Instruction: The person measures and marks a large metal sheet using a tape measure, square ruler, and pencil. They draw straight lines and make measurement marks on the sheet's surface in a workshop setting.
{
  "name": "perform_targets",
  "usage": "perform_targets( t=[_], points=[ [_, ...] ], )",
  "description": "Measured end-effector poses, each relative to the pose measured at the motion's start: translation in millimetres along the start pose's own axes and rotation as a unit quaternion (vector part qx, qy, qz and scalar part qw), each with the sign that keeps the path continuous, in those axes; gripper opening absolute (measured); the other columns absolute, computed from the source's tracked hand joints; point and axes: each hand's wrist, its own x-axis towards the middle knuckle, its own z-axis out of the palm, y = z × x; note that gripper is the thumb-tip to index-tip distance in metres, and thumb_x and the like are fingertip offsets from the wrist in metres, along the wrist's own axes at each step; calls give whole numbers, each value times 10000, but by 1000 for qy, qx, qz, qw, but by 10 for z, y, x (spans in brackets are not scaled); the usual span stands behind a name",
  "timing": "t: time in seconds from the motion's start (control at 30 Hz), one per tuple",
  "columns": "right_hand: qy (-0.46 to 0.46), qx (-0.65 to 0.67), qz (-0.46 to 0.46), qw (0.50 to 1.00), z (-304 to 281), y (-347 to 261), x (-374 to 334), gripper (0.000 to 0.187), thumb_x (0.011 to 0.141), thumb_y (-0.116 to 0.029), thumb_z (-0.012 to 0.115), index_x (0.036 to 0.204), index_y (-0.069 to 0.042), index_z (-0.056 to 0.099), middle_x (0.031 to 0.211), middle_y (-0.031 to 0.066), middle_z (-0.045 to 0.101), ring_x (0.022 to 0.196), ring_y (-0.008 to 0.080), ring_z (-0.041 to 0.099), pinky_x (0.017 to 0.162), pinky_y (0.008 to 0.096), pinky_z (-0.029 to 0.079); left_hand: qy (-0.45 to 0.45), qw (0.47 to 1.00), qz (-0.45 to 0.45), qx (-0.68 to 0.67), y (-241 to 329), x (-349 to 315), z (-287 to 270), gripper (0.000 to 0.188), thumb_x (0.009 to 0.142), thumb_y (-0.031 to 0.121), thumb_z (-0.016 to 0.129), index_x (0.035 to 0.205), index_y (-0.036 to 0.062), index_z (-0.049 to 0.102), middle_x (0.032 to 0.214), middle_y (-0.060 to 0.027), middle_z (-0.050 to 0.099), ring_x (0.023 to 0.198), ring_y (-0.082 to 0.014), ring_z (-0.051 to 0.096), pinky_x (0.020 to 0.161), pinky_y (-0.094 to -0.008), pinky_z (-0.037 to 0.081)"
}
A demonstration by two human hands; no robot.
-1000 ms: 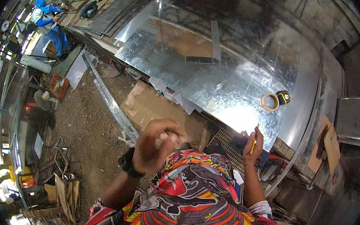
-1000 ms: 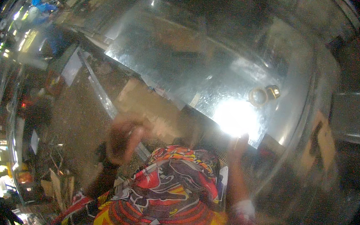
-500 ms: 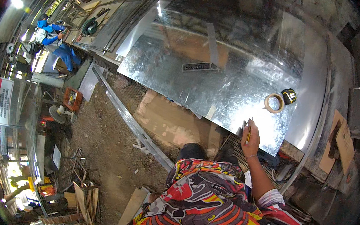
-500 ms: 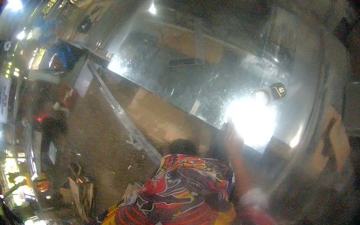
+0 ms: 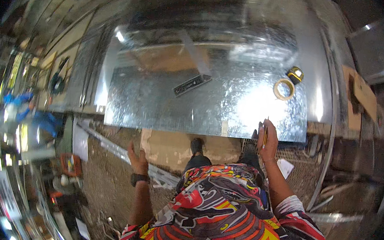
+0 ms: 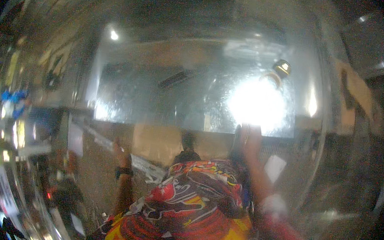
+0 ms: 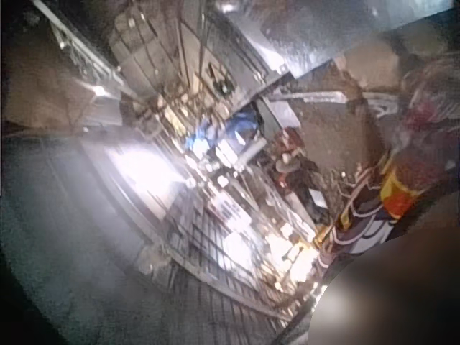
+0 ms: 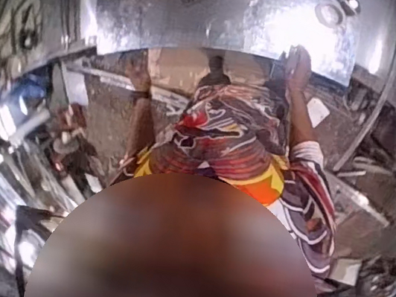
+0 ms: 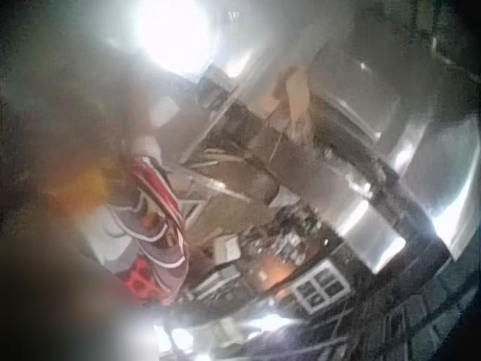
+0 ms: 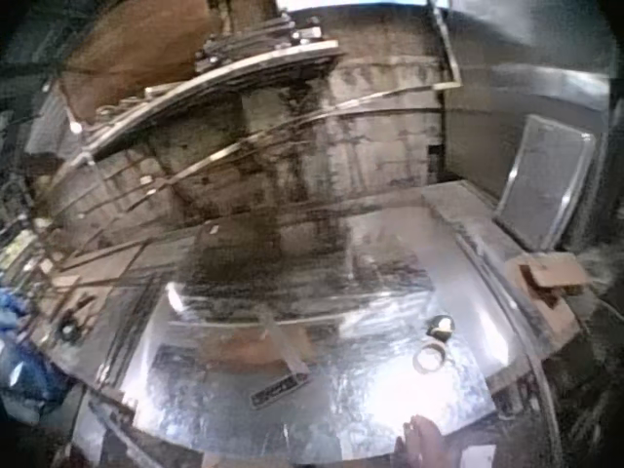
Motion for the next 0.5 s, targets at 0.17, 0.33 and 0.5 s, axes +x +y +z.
perform_targets(
  t=[0.17, 0.33, 0.5],
  points=[
    [128, 74, 48, 988, 254, -418, -222, 306, 1032, -174, 583, 1262, 19, 639, 1109, 126, 713, 1023, 199, 663, 937, 333, 516, -153, 977, 141, 37, 270, 1567, 328, 674, 969, 239, 667, 1536, 17, 378, 1579, -267, 355, 1481, -410, 321, 1221, -505, 253],
    [156, 231, 176, 944, 677, -880, -519, 233, 998, -113, 623, 1196, 5, 651, 1064, 81, 696, 1000, 144, 629, 893, 302, 512, -231, 956, 151, 98, 69, 2565, 881, 856, 929, 398, 715, 1592, 62, 290, 1637, -297, 216, 1536, -441, 174, 1242, -521, 181],
    [106, 268, 279, 916, 688, -1037, -917, 140, 942, -54, 670, 1073, -12, 647, 1052, 71, 677, 990, 143, 632, 875, 315, 522, -343, 930, 24, 129, 302, 2720, 1480, 1330, 710, 774, 746, 1652, 159, 36, 1670, -314, -78, 1551, -466, -113, 1199, -670, 48]
  ],
)
